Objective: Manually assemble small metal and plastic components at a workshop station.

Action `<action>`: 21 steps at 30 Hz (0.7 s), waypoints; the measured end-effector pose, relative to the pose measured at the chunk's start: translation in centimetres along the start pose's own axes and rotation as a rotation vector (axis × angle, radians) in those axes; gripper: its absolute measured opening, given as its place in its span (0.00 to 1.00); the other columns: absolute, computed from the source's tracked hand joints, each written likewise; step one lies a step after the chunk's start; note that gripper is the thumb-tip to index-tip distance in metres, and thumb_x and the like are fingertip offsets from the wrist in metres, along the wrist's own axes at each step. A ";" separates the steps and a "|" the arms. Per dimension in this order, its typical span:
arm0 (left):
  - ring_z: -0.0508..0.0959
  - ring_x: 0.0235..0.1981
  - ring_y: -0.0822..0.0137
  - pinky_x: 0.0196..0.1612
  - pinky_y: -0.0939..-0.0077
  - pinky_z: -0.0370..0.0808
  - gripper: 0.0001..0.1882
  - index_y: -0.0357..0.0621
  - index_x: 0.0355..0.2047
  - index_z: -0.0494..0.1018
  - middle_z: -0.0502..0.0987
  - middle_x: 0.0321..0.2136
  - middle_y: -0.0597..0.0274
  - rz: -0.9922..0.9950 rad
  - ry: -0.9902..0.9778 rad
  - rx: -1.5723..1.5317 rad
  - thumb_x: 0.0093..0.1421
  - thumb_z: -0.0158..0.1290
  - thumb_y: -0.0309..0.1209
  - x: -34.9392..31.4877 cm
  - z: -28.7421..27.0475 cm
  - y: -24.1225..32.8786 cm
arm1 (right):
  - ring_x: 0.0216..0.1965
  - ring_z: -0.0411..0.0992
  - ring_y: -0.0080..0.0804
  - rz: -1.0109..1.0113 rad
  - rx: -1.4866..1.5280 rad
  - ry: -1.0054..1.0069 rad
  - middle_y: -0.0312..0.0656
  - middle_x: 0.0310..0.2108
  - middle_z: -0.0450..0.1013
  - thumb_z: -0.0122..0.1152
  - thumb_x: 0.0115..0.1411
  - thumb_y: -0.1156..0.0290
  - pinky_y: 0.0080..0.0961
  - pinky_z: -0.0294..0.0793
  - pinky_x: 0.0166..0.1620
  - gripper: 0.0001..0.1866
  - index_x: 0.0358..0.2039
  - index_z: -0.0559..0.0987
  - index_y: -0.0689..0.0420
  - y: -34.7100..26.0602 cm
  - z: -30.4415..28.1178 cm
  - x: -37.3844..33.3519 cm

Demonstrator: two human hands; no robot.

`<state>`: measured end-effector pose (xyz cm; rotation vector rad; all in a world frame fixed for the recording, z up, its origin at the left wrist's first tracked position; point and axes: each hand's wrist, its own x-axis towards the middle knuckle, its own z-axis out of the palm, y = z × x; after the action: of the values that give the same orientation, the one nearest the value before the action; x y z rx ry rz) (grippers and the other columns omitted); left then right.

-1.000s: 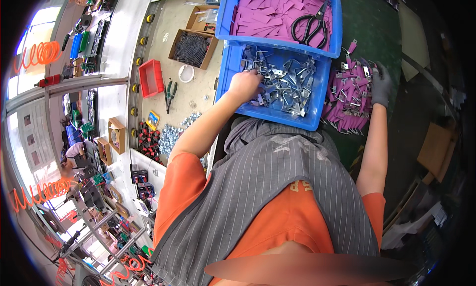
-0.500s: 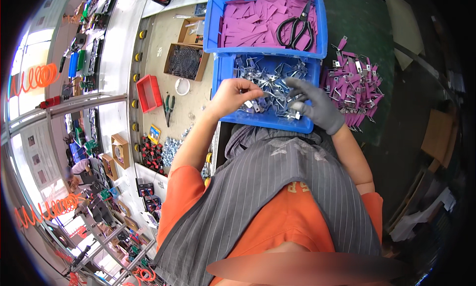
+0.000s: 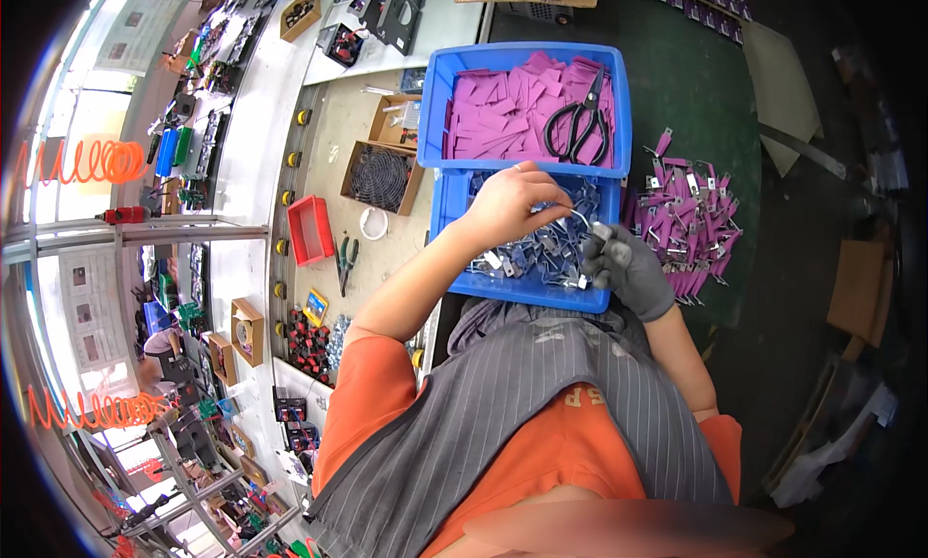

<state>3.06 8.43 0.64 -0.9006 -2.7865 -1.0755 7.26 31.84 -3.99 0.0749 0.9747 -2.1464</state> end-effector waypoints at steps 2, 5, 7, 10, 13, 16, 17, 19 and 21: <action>0.74 0.32 0.60 0.37 0.69 0.72 0.05 0.50 0.27 0.77 0.76 0.27 0.66 0.088 0.016 -0.023 0.50 0.57 0.35 1.6 -0.3 -0.8 | 0.33 0.74 0.27 -0.043 -0.138 -0.040 0.43 0.35 0.73 0.48 0.62 0.68 0.19 0.75 0.33 0.11 0.42 0.69 0.59 0.6 -1.9 -0.1; 0.74 0.34 0.59 0.40 0.69 0.72 0.06 0.51 0.32 0.77 0.77 0.30 0.64 -0.019 0.202 0.257 0.53 0.54 0.32 4.5 -1.9 -4.9 | 0.32 0.74 0.27 -0.042 -0.216 -0.018 0.43 0.37 0.72 0.48 0.61 0.73 0.18 0.75 0.31 0.10 0.43 0.70 0.60 1.4 -2.2 0.0; 0.74 0.37 0.59 0.43 0.68 0.71 0.09 0.51 0.36 0.77 0.77 0.33 0.62 -0.091 0.139 0.477 0.54 0.52 0.31 6.9 -3.4 -8.5 | 0.33 0.74 0.27 0.014 -0.299 -0.040 0.42 0.37 0.72 0.46 0.61 0.75 0.18 0.75 0.30 0.13 0.46 0.70 0.61 2.3 -2.8 0.1; 0.74 0.40 0.60 0.44 0.68 0.71 0.11 0.54 0.38 0.76 0.77 0.35 0.63 -0.088 0.069 0.615 0.55 0.50 0.33 9.5 -3.4 -13.9 | 0.33 0.74 0.27 0.027 -0.426 -0.042 0.42 0.36 0.72 0.46 0.61 0.75 0.19 0.75 0.30 0.14 0.47 0.70 0.61 3.6 -3.6 0.3; 0.72 0.43 0.61 0.45 0.67 0.70 0.12 0.57 0.39 0.76 0.76 0.38 0.65 -0.091 -0.017 0.679 0.54 0.48 0.35 10.2 -2.3 -15.8 | 0.32 0.74 0.27 0.005 -0.358 -0.023 0.42 0.36 0.72 0.46 0.60 0.75 0.17 0.76 0.28 0.14 0.47 0.70 0.61 3.5 -3.4 0.4; 0.70 0.47 0.62 0.49 0.65 0.67 0.15 0.58 0.41 0.75 0.73 0.43 0.65 -0.165 -0.165 0.709 0.53 0.49 0.36 10.9 -2.9 -14.1 | 0.30 0.74 0.27 0.002 -0.312 -0.004 0.42 0.36 0.72 0.46 0.60 0.75 0.17 0.76 0.27 0.14 0.47 0.70 0.61 3.4 -3.8 0.6; 0.70 0.48 0.62 0.49 0.67 0.68 0.14 0.58 0.41 0.76 0.74 0.41 0.65 -0.172 -0.226 0.757 0.52 0.50 0.36 10.9 -3.2 -13.3 | 0.30 0.75 0.27 0.005 -0.293 -0.006 0.42 0.36 0.72 0.46 0.60 0.76 0.17 0.76 0.26 0.14 0.47 0.70 0.61 3.4 -3.8 0.6; 0.70 0.48 0.62 0.49 0.68 0.68 0.14 0.58 0.40 0.76 0.74 0.40 0.65 -0.186 -0.286 0.807 0.52 0.50 0.36 10.6 -3.7 -13.2 | 0.30 0.74 0.27 0.017 -0.302 0.005 0.43 0.36 0.72 0.46 0.60 0.75 0.17 0.76 0.26 0.15 0.47 0.70 0.61 3.1 -3.6 0.6; 0.75 0.41 0.62 0.43 0.70 0.71 0.11 0.54 0.36 0.78 0.77 0.34 0.65 -0.140 -0.118 0.705 0.50 0.53 0.35 10.2 -4.3 -13.5 | 0.30 0.74 0.27 0.031 -0.311 0.017 0.43 0.36 0.72 0.47 0.60 0.74 0.17 0.76 0.26 0.15 0.48 0.71 0.60 3.0 -3.5 0.7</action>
<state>-13.32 2.90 -2.11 -0.6905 -2.9937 0.0055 7.91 32.51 -8.58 -0.0436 1.2961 -1.9445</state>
